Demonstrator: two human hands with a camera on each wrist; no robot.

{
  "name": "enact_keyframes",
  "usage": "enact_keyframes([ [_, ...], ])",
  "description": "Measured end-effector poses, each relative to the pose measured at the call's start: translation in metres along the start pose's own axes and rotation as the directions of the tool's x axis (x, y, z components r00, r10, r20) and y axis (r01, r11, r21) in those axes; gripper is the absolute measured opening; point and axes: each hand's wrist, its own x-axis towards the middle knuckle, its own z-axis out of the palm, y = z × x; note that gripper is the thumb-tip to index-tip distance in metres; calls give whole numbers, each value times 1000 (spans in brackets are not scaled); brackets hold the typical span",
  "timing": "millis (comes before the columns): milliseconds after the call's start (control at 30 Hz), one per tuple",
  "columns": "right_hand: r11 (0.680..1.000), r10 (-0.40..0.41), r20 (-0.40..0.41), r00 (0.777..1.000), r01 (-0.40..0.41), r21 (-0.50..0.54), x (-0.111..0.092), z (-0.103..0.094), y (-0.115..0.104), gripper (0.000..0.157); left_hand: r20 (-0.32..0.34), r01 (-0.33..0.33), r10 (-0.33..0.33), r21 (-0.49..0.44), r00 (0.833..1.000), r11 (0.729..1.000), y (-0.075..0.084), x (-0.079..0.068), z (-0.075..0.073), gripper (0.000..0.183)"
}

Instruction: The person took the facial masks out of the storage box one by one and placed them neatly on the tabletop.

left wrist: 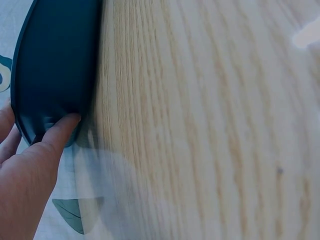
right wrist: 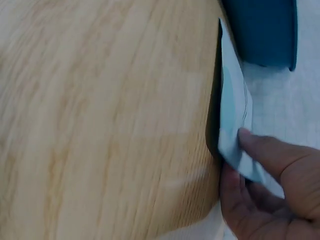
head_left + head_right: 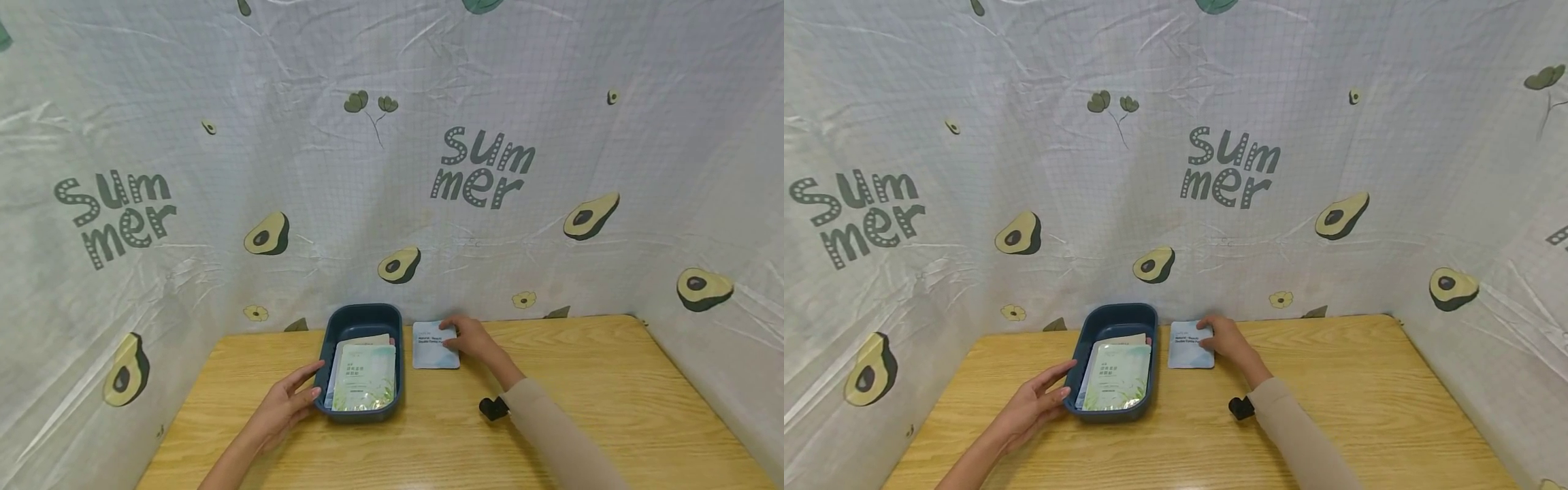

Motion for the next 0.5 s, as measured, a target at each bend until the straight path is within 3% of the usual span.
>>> enact_keyframes([
  [200,990,-7,-21,1000,4,-144,0,5,-6,28,3,2,-2,-8,1000,1000,0,0,1,64],
  [500,983,26,-59,998,-36,-182,-4,6,-11,23,6,1,-1,-12,1000,1000,0,0,0,67],
])
